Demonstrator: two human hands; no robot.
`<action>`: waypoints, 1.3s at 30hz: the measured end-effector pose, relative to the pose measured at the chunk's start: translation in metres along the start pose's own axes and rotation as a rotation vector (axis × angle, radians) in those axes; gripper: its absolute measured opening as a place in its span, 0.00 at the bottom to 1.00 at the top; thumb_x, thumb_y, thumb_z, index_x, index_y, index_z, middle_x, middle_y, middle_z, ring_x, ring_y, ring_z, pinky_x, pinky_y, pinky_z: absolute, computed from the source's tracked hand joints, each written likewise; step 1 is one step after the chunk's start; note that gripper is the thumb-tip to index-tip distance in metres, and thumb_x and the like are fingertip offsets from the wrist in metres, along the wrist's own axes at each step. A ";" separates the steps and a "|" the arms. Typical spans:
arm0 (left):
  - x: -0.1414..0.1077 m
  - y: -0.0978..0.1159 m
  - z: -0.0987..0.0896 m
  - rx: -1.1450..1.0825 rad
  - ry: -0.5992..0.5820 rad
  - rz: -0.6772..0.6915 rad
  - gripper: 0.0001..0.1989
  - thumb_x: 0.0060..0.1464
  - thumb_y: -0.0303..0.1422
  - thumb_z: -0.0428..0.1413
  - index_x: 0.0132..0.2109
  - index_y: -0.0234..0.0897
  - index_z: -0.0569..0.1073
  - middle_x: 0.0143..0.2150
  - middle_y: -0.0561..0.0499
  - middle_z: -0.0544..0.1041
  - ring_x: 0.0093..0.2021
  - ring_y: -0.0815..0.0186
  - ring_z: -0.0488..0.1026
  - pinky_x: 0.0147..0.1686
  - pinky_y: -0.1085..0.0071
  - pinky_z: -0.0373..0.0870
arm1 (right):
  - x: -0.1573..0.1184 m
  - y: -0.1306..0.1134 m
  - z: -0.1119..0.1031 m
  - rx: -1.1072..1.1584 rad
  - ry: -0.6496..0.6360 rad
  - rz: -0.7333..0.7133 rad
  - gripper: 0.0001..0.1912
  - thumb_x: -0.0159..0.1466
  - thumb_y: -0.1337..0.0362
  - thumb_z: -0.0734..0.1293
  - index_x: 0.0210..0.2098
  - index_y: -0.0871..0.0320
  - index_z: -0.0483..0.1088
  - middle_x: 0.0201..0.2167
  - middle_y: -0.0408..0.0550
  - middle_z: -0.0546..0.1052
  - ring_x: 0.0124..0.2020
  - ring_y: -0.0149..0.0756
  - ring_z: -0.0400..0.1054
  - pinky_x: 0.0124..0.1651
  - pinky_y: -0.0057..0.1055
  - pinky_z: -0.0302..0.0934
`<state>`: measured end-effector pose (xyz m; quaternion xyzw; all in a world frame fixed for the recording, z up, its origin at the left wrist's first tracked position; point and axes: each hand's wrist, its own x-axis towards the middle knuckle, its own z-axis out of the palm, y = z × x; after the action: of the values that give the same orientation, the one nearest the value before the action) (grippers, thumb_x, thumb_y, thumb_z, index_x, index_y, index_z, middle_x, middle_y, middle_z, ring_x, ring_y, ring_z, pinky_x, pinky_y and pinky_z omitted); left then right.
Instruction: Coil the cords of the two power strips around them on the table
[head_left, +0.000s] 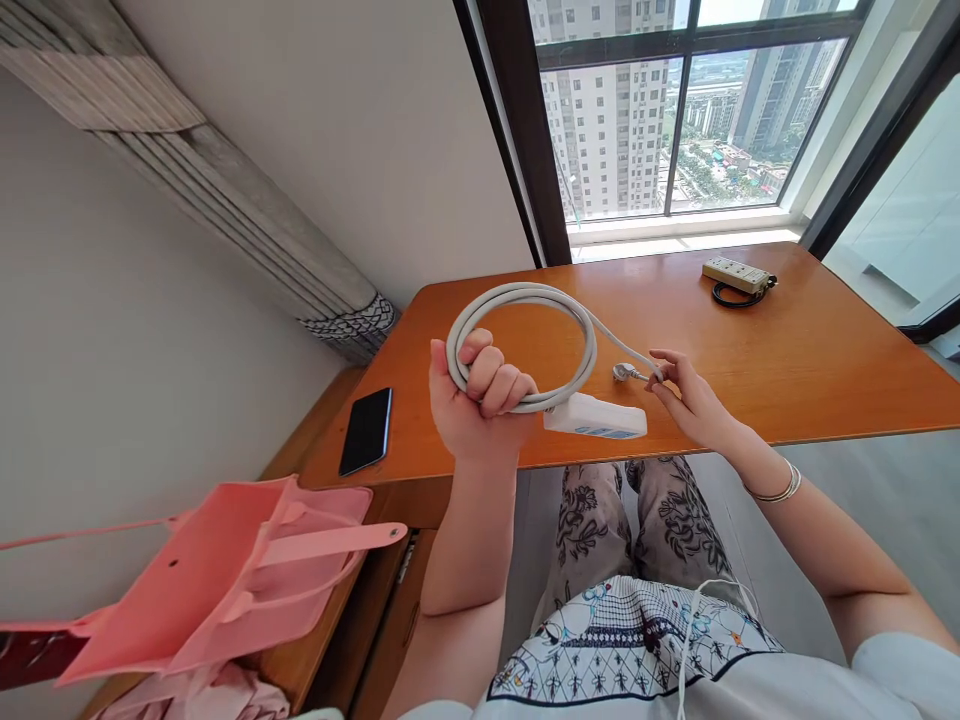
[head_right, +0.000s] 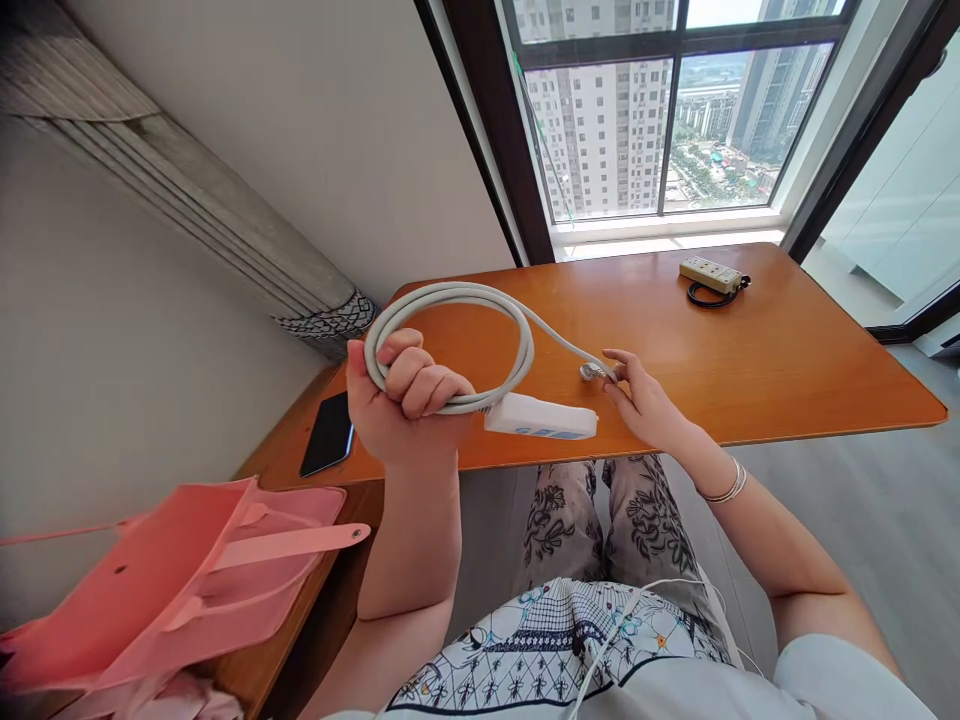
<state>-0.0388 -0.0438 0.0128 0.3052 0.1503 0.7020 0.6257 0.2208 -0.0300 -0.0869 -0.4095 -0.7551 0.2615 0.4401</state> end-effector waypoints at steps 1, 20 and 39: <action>0.000 0.000 0.001 0.002 -0.002 0.012 0.24 0.69 0.50 0.39 0.29 0.40 0.55 0.16 0.65 0.39 0.13 0.75 0.29 0.12 0.74 0.41 | 0.001 -0.001 0.001 -0.035 0.030 -0.016 0.20 0.71 0.59 0.60 0.60 0.56 0.57 0.38 0.49 0.75 0.43 0.39 0.72 0.52 0.41 0.65; 0.013 -0.005 0.001 0.113 0.157 0.369 0.26 0.67 0.52 0.42 0.27 0.39 0.56 0.16 0.62 0.42 0.14 0.75 0.37 0.17 0.73 0.41 | -0.018 -0.049 -0.009 -0.134 -0.373 -0.126 0.13 0.69 0.69 0.57 0.51 0.57 0.67 0.39 0.52 0.78 0.35 0.34 0.74 0.37 0.31 0.68; 0.004 -0.049 0.001 0.266 -0.136 0.136 0.28 0.49 0.56 0.63 0.28 0.39 0.61 0.16 0.63 0.51 0.16 0.76 0.43 0.16 0.75 0.42 | 0.001 -0.098 0.040 -0.462 -0.282 -0.722 0.14 0.73 0.58 0.58 0.38 0.57 0.72 0.30 0.46 0.74 0.26 0.31 0.64 0.31 0.32 0.55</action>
<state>-0.0001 -0.0319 -0.0142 0.4418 0.1780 0.6944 0.5394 0.1472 -0.0821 -0.0314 -0.1677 -0.9407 -0.0309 0.2933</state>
